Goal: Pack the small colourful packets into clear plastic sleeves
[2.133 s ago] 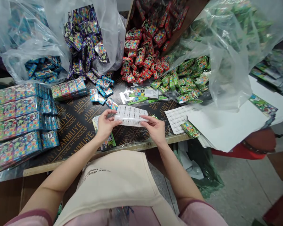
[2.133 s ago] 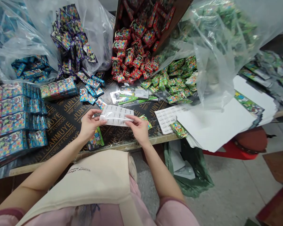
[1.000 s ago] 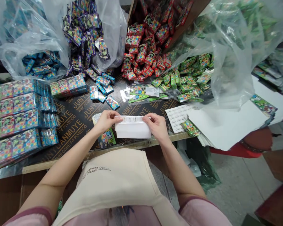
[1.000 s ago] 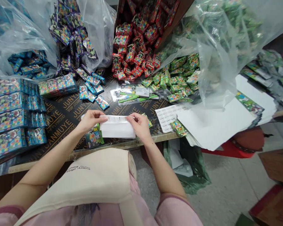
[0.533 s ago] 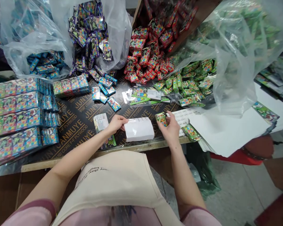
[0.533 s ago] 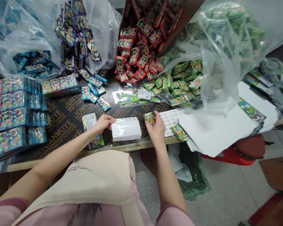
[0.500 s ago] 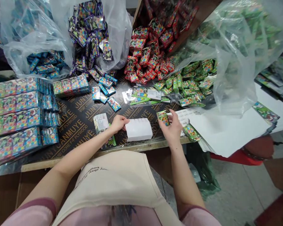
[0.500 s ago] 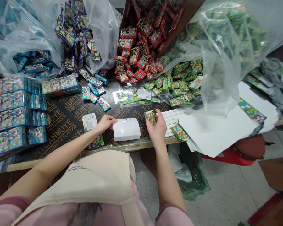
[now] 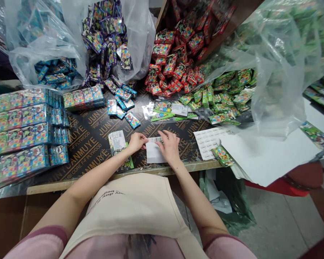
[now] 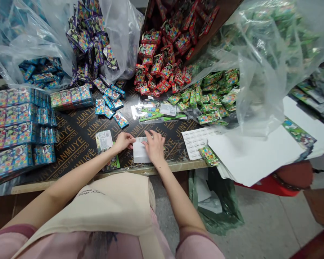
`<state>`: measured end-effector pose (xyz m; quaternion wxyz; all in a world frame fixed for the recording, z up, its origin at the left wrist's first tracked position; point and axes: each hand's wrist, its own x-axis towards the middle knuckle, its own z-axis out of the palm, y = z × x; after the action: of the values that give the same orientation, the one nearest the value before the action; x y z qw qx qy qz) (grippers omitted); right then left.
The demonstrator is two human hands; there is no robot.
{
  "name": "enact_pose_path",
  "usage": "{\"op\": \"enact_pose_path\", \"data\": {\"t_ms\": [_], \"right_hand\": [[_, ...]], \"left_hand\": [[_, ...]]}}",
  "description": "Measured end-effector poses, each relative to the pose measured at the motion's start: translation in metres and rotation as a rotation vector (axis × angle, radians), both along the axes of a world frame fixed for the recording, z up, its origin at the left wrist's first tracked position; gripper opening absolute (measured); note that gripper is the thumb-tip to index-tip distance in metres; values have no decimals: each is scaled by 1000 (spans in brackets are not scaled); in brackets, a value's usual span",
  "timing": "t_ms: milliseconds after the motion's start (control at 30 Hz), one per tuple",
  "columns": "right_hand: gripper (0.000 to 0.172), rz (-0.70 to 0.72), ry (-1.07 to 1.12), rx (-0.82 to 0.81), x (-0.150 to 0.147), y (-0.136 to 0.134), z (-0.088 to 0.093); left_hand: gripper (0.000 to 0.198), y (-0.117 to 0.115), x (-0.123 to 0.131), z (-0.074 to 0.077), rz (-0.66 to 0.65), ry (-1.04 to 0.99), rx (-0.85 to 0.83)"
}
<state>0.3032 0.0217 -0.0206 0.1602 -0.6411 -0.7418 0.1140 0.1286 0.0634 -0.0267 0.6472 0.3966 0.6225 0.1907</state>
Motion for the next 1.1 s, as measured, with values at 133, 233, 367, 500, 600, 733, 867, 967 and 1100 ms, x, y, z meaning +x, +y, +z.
{"op": "enact_pose_path", "data": {"t_ms": [133, 233, 367, 500, 600, 733, 867, 967, 1100], "right_hand": [[27, 146, 67, -130, -20, 24, -2], [24, 236, 120, -134, -24, 32, -9], [28, 271, 280, -61, -21, 25, -14], [29, 37, 473, 24, -17, 21, -15], [44, 91, 391, -74, -12, 26, -14], [52, 231, 406, -254, -7, 35, -11], [54, 276, 430, -300, -3, 38, -9], [52, 256, 382, -210, -2, 35, -10], [40, 197, 376, -87, 0, 31, -16]], "left_hand": [[14, 0, 2, -1, -3, -24, -11], [13, 0, 1, -2, -9, -47, -32], [20, 1, -2, -1, -24, -62, -58], [21, 1, -1, 0, -53, -29, -37], [15, 1, 1, 1, -89, 23, 33], [11, 1, 5, -4, -141, 96, 149], [10, -2, 10, -5, -171, 161, 228], [6, -4, 3, 6, -201, 237, 300], [13, 0, -46, 23, -234, 522, 634]]}}
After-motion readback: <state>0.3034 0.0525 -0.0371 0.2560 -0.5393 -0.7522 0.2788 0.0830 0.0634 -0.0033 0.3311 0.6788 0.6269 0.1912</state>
